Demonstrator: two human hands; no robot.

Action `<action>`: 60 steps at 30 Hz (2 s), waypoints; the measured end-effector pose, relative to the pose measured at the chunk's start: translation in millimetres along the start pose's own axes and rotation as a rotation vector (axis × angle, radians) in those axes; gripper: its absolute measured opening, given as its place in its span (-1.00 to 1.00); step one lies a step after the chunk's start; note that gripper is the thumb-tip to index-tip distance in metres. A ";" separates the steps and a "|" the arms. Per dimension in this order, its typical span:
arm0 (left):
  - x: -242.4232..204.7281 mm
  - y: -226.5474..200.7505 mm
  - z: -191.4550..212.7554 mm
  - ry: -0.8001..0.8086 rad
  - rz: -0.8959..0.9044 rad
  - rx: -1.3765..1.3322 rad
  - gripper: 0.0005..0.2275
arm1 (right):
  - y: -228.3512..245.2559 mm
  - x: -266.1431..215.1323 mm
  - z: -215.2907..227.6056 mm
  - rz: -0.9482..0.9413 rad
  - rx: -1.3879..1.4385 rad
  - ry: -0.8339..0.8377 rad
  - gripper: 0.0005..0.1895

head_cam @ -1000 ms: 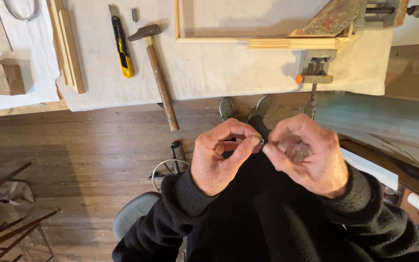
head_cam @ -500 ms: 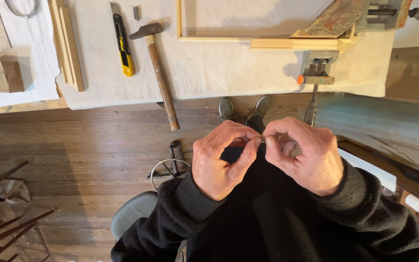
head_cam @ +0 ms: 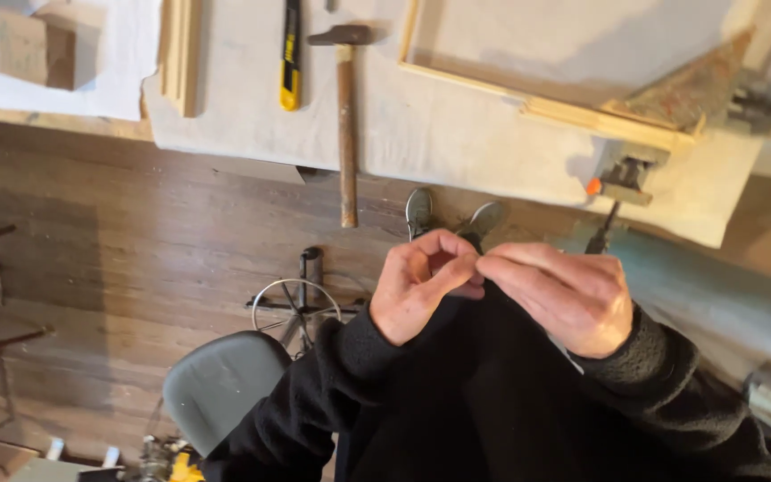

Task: The person positions a wooden picture frame corner in a miter clamp on the workbench, tightens the clamp screw, and hammers a wooden corner support into the joint. They then pick up a small wood strip, fit it at the frame corner, and squeeze wood glue from a bottle onto the joint.

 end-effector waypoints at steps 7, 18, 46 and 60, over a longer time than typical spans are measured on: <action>-29.8 -20.7 39.5 -0.093 -0.363 0.211 -0.88 | -36.4 17.4 -71.1 -0.355 0.821 0.124 -0.93; -36.7 3.9 98.4 -0.354 -0.476 0.240 -0.91 | -63.4 12.9 -182.8 -0.733 1.487 0.088 -0.88; 53.9 11.6 17.9 -0.308 -0.480 0.672 -0.96 | -160.7 -33.5 -21.8 -0.673 0.484 -0.173 -0.73; 271.0 166.4 -171.1 -0.090 -0.442 1.231 -0.83 | -320.7 -196.3 96.1 -0.718 0.429 -0.270 -0.53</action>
Point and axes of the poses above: each hand's wrist, its own x-axis towards the middle knuckle, its own z-axis out of the back of the hand, y = z × x, the point moved 4 cm from there along x, towards the middle knuckle, and after that the axes turned 13 degrees about y, right-handed, at the moved point
